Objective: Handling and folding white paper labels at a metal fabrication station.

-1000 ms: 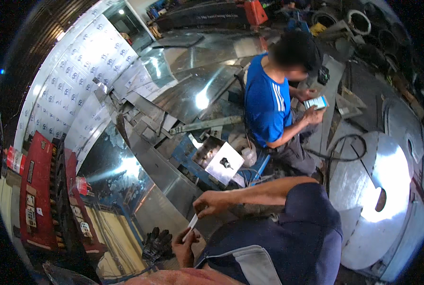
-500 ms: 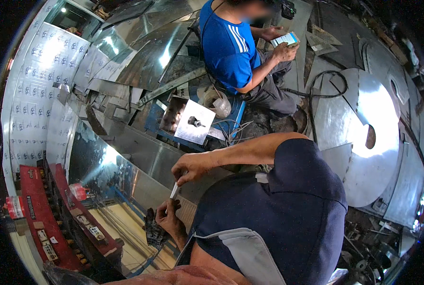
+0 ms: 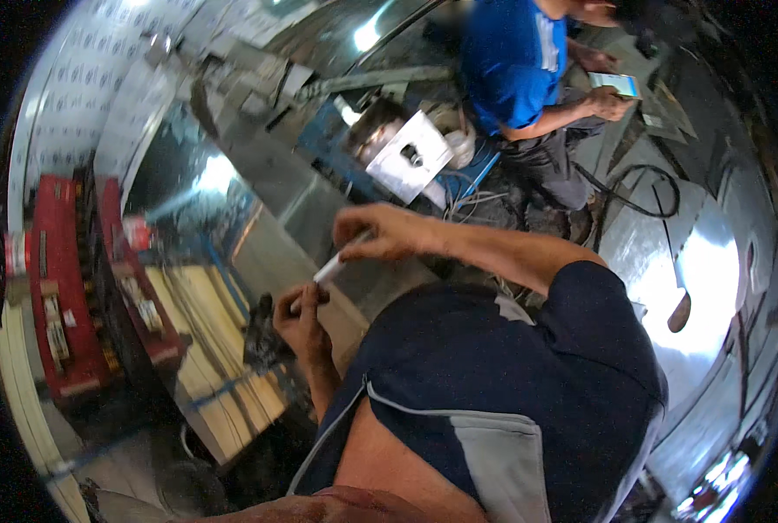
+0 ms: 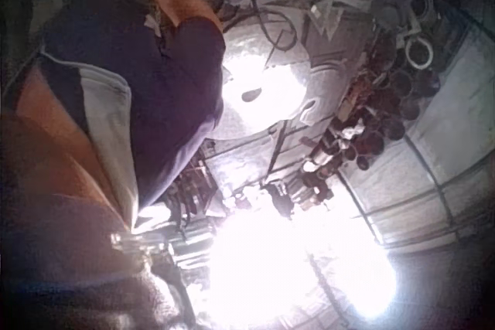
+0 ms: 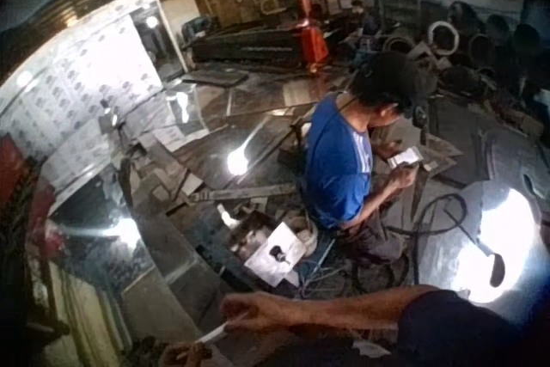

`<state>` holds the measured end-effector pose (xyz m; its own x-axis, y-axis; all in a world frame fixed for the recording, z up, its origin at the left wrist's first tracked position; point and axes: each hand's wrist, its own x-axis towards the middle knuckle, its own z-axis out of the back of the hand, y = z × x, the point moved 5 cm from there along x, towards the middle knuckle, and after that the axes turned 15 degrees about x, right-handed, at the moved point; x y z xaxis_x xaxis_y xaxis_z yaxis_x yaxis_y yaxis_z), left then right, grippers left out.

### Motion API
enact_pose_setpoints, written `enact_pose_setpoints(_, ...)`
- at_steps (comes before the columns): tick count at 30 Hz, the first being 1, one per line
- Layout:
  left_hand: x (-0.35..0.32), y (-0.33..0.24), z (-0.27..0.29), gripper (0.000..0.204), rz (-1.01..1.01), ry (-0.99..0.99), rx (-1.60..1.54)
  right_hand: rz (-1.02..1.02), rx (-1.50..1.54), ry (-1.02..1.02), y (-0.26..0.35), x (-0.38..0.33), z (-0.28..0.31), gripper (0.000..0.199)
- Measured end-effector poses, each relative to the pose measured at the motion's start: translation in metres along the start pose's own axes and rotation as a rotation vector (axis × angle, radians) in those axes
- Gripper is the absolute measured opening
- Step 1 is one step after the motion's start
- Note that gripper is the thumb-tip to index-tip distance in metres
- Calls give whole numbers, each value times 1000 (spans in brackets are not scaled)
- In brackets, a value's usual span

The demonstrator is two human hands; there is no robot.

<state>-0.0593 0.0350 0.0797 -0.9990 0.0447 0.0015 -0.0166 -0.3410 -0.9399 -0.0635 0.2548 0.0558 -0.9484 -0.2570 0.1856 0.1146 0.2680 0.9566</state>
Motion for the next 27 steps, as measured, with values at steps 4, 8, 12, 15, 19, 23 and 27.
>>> enact_pose_setpoints(4,2,0,6,11,19,-29,109,-201,-44,149,5,8,-2,38)
enact_pose_setpoints(8,3,-15,6,11,-127,21,65,-219,-58,176,11,12,-7,31)
enact_pose_setpoints(12,0,-20,7,10,-135,45,82,-256,-31,106,11,12,-10,26)
enact_pose_setpoints(15,-4,-20,8,17,-58,4,-2,-238,-36,108,8,11,-12,24)
enact_pose_setpoints(19,-4,1,17,24,18,43,-29,-173,-83,99,6,11,-14,22)
enact_pose_setpoints(23,-4,10,14,22,213,134,-194,-188,-193,98,10,13,-18,20)
enact_pose_setpoints(27,-8,14,17,19,211,127,-141,-134,-155,113,6,15,-21,18)
